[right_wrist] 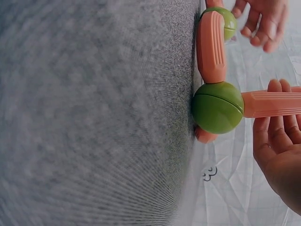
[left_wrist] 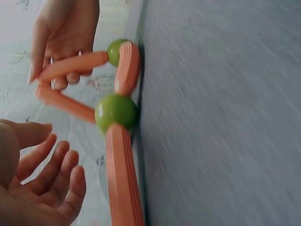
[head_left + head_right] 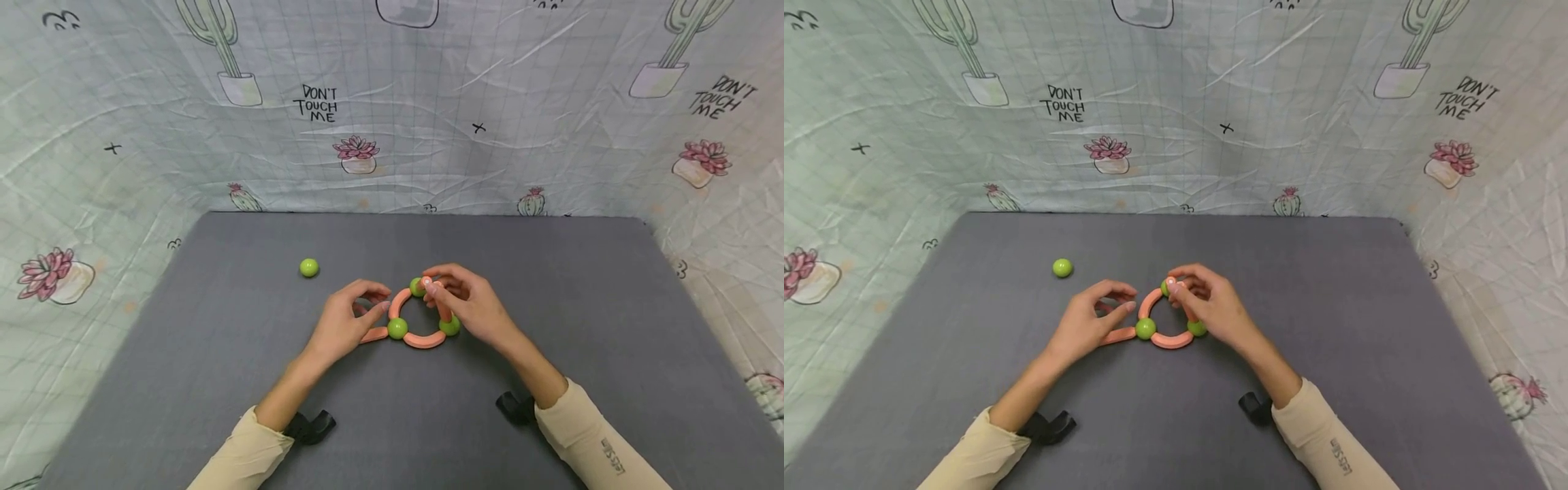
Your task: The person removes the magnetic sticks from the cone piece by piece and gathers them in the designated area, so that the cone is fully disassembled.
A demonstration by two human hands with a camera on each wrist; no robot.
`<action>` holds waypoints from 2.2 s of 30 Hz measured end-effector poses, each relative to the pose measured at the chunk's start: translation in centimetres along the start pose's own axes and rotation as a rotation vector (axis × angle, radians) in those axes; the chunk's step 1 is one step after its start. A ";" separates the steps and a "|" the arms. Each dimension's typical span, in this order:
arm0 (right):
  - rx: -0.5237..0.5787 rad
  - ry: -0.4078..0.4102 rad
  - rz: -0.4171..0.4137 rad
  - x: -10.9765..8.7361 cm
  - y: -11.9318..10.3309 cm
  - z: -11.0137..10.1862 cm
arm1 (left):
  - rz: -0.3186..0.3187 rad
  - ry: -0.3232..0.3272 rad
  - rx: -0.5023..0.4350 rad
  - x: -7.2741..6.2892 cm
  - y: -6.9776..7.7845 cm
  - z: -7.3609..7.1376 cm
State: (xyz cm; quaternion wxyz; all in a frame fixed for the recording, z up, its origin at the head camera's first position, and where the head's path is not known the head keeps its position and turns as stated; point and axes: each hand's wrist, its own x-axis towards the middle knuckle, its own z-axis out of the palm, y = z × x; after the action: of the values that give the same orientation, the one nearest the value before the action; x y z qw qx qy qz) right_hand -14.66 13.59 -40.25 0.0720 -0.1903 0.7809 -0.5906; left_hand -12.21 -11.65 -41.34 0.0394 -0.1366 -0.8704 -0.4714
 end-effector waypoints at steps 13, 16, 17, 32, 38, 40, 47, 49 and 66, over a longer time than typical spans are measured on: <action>0.085 -0.011 -0.018 0.0 0.3 0.1 | -0.049 0.018 -0.216 2.2 1.7 2.2; 0.061 0.000 -0.016 -0.2 0.3 0.0 | -0.054 0.013 -0.230 2.4 1.7 2.6; 0.053 0.005 -0.015 -0.2 0.2 -0.1 | -0.053 0.009 -0.238 2.5 1.7 2.8; -0.009 0.011 -0.015 -0.6 0.1 -0.9 | -0.054 0.010 -0.297 2.8 2.4 3.6; 0.025 0.003 -0.028 -0.7 0.1 -1.1 | -0.050 0.009 -0.282 2.9 2.7 3.6; 0.031 0.006 -0.026 -0.8 0.2 -1.2 | -0.051 0.005 -0.279 2.8 2.7 3.6; 0.014 0.029 -0.002 -1.2 0.2 -1.8 | -0.067 -0.039 -0.284 2.3 2.7 3.6; 0.009 0.031 -0.001 -1.4 0.3 -1.9 | -0.077 -0.059 -0.284 2.1 2.6 3.6; -0.096 0.063 -0.031 -2.1 0.7 -3.3 | 0.061 -0.219 0.000 1.3 1.2 3.3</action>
State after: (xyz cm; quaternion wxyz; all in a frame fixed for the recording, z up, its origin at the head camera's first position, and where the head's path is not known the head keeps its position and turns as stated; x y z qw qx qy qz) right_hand -13.97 17.49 -40.16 0.0289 -0.1868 0.8073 -0.5591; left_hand -12.93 -8.03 -41.98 -0.0415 -0.2135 -0.8650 -0.4523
